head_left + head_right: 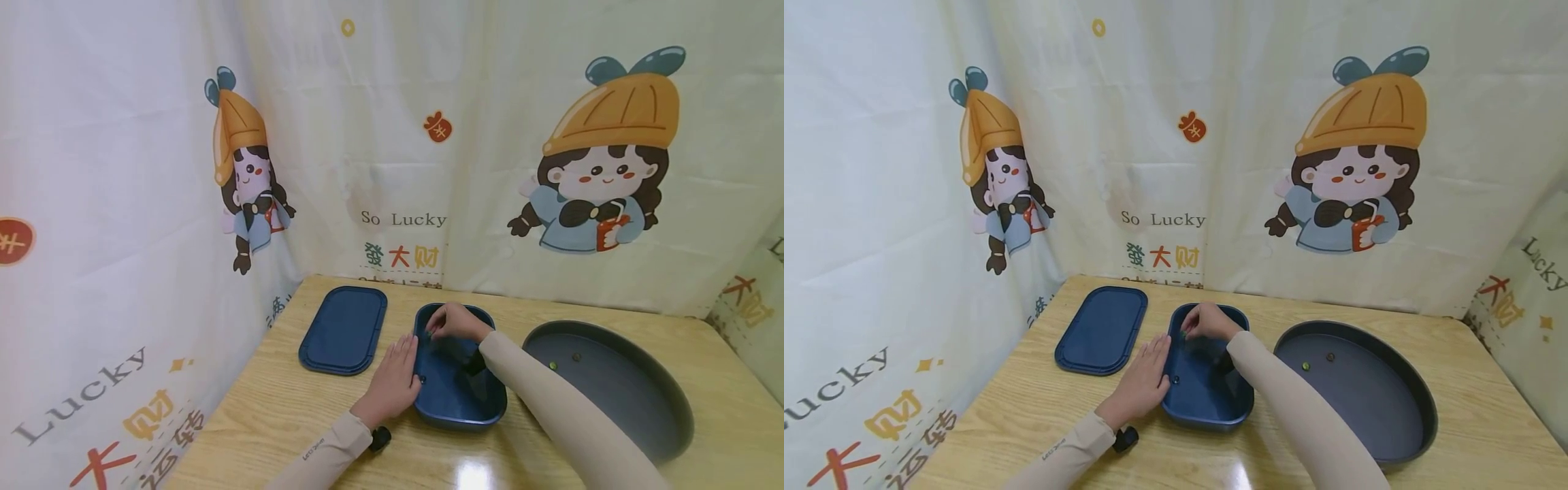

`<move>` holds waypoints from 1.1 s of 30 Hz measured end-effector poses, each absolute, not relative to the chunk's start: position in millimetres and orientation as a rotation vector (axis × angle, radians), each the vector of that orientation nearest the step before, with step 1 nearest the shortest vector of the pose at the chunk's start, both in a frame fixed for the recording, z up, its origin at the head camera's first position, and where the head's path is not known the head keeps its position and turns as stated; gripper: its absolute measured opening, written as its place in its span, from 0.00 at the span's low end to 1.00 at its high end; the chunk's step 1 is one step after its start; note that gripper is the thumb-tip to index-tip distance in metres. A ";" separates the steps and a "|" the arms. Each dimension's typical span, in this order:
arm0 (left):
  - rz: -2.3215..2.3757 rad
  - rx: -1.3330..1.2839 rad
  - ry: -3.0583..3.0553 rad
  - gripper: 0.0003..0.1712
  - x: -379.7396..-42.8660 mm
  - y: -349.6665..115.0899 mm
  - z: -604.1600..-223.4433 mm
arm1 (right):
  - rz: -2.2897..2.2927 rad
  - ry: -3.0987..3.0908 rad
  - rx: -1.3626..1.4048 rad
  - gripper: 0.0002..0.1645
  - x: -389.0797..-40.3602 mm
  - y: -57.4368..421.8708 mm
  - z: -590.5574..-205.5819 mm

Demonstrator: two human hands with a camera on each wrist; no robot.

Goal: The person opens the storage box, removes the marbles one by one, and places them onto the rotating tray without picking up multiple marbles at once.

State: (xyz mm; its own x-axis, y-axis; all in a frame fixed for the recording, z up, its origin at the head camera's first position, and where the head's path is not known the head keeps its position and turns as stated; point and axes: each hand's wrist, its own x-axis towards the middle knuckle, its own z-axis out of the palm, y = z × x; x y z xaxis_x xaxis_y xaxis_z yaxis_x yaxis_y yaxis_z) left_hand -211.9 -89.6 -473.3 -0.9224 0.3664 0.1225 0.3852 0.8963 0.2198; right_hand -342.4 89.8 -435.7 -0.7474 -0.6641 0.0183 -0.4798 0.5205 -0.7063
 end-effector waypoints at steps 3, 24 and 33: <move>-0.361 -0.591 -2.987 0.37 -211.7 -89.4 -472.7 | -1.039 2.515 -0.990 0.07 -339.5 93.5 -427.6; -0.432 -0.609 -2.961 0.37 -209.6 -88.6 -470.2 | -1.050 2.567 -0.997 0.08 -314.7 163.1 -377.2; -0.386 -0.591 -2.978 0.37 -212.0 -90.2 -473.9 | -1.082 2.574 -0.944 0.10 -311.2 206.3 -379.4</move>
State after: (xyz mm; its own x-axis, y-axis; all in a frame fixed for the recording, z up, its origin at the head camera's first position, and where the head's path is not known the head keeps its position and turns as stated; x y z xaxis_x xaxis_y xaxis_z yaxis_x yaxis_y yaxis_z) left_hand -212.0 -90.2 -473.9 -0.9222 0.3652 0.1272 0.3855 0.8938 0.2293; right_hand -311.2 206.3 -379.4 -0.7781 -0.6249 0.0645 -0.4834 0.5299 -0.6968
